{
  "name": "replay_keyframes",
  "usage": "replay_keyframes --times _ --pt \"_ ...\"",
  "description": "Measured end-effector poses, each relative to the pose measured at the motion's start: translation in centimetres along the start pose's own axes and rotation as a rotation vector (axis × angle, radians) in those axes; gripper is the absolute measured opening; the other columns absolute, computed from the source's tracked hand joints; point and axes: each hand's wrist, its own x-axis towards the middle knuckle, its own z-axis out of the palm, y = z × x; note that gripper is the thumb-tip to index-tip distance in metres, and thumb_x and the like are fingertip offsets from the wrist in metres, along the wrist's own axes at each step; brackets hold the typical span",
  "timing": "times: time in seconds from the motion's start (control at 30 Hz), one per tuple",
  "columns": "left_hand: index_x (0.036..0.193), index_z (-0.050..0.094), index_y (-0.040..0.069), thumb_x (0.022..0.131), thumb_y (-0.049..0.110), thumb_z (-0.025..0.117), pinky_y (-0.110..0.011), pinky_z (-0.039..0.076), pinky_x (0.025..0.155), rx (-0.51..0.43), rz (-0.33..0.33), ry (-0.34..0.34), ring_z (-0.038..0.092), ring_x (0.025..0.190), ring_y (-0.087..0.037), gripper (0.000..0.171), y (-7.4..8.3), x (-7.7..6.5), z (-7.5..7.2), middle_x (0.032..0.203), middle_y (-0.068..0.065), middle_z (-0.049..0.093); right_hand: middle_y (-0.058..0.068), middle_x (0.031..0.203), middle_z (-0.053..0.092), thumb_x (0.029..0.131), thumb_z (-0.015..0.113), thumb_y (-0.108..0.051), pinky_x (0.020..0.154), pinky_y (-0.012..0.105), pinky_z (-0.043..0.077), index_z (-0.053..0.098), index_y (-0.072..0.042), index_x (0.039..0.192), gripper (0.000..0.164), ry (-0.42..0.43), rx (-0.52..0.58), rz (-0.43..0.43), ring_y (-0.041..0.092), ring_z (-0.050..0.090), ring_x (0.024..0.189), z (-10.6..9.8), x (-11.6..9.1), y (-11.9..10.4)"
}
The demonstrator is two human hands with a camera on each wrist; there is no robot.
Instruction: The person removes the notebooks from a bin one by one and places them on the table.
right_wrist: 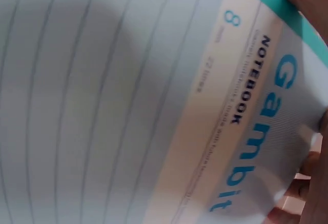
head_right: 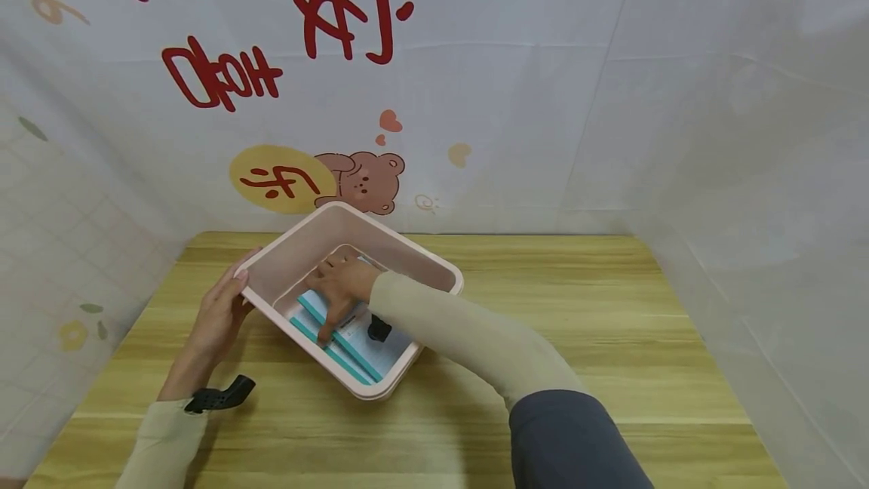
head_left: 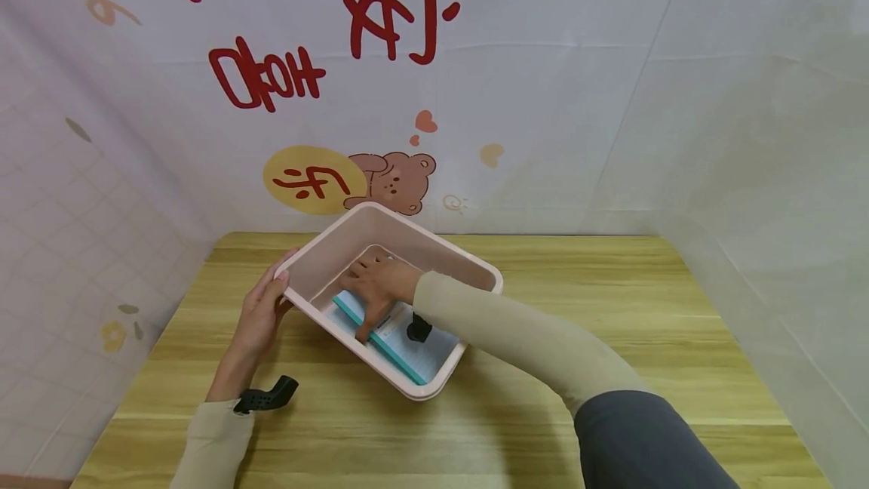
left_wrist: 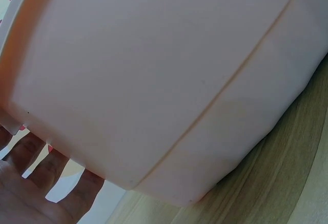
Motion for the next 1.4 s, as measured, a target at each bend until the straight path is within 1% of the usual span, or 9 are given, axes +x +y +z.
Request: replay_keyframes --times 0.17,0.37,0.6,0.77,0.83,0.93,1.13,1.23,1.4 --pt "0.161 0.033 0.014 0.112 0.038 0.039 -0.015 0.046 0.097 0.005 -0.013 -0.002 0.045 0.127 -0.012 0.055 0.0 0.0 0.1 0.145 0.01 0.045 -0.001 0.161 0.036 0.07 0.056 -0.095 0.121 0.045 0.028 0.026 -0.033 0.157 0.111 0.016 -0.008 -0.007 0.019 0.033 0.148 0.4 0.1 0.3" --pt "0.161 0.034 0.015 0.112 0.038 0.038 -0.014 0.046 0.096 0.006 -0.009 -0.001 0.045 0.127 -0.011 0.055 0.0 -0.1 0.0 0.146 0.011 0.045 -0.002 0.16 0.04 0.073 0.058 -0.09 0.117 0.047 0.028 0.026 -0.033 0.16 0.109 0.073 0.009 -0.028 0.018 0.036 0.146 0.2 0.4 0.4" --pt "0.161 0.036 0.015 0.112 0.036 0.038 -0.014 0.045 0.096 -0.006 0.012 -0.004 0.044 0.128 -0.01 0.053 -0.1 -0.1 0.0 0.146 0.012 0.046 -0.001 0.158 0.042 0.075 0.061 -0.087 0.12 0.048 0.026 0.029 -0.034 0.159 0.104 0.109 0.041 -0.042 0.021 0.036 0.146 -0.6 0.4 0.5" --pt "0.161 0.036 0.016 0.112 0.037 0.038 -0.013 0.045 0.096 -0.002 0.007 -0.006 0.043 0.129 -0.01 0.053 -0.1 -0.1 -0.1 0.147 0.012 0.045 -0.003 0.154 0.044 0.076 0.063 -0.084 0.115 0.046 0.026 0.034 -0.034 0.154 0.097 0.14 0.065 -0.027 0.019 0.037 0.141 -1.1 0.0 0.7" --pt "0.161 0.036 0.016 0.112 0.037 0.038 -0.013 0.044 0.096 0.004 0.004 -0.005 0.043 0.13 -0.01 0.053 -0.1 -0.1 -0.1 0.148 0.012 0.044 -0.003 0.151 0.045 0.076 0.064 -0.083 0.111 0.045 0.026 0.036 -0.035 0.15 0.092 0.163 0.076 -0.029 0.018 0.038 0.138 -1.4 -0.1 0.8" --pt "0.161 0.036 0.018 0.112 0.038 0.038 -0.014 0.044 0.097 0.008 0.001 -0.007 0.043 0.13 -0.009 0.053 -0.1 -0.1 -0.1 0.148 0.013 0.044 -0.003 0.15 0.046 0.076 0.065 -0.08 0.108 0.044 0.025 0.038 -0.035 0.149 0.09 0.201 0.1 -0.031 0.017 0.038 0.136 -1.8 -0.3 0.9" --pt "0.161 0.034 0.014 0.112 0.038 0.038 -0.015 0.045 0.097 0.008 0.009 -0.006 0.043 0.13 -0.009 0.055 -0.2 0.0 -0.2 0.149 0.01 0.043 -0.002 0.157 0.041 0.078 0.064 -0.08 0.111 0.048 0.022 0.033 -0.032 0.157 0.098 0.27 0.13 -0.03 0.018 0.034 0.143 -2.7 -0.8 1.4" --pt "0.161 0.034 0.014 0.112 0.038 0.038 -0.015 0.045 0.096 0.01 0.008 -0.004 0.043 0.13 -0.01 0.055 -0.4 0.0 -0.2 0.148 0.011 0.043 -0.001 0.157 0.041 0.078 0.065 -0.078 0.112 0.049 0.022 0.033 -0.031 0.157 0.097 0.311 0.166 -0.038 0.019 0.034 0.144 -3.1 -1.2 1.7" --pt "0.161 0.035 0.018 0.112 0.039 0.039 -0.014 0.045 0.096 0.014 0.013 -0.006 0.044 0.128 -0.01 0.054 -0.6 0.2 -0.3 0.148 0.011 0.043 -0.001 0.155 0.044 0.077 0.069 -0.075 0.112 0.051 0.023 0.037 -0.03 0.155 0.095 0.388 0.219 -0.049 0.019 0.036 0.143 -3.7 -1.9 2.1"
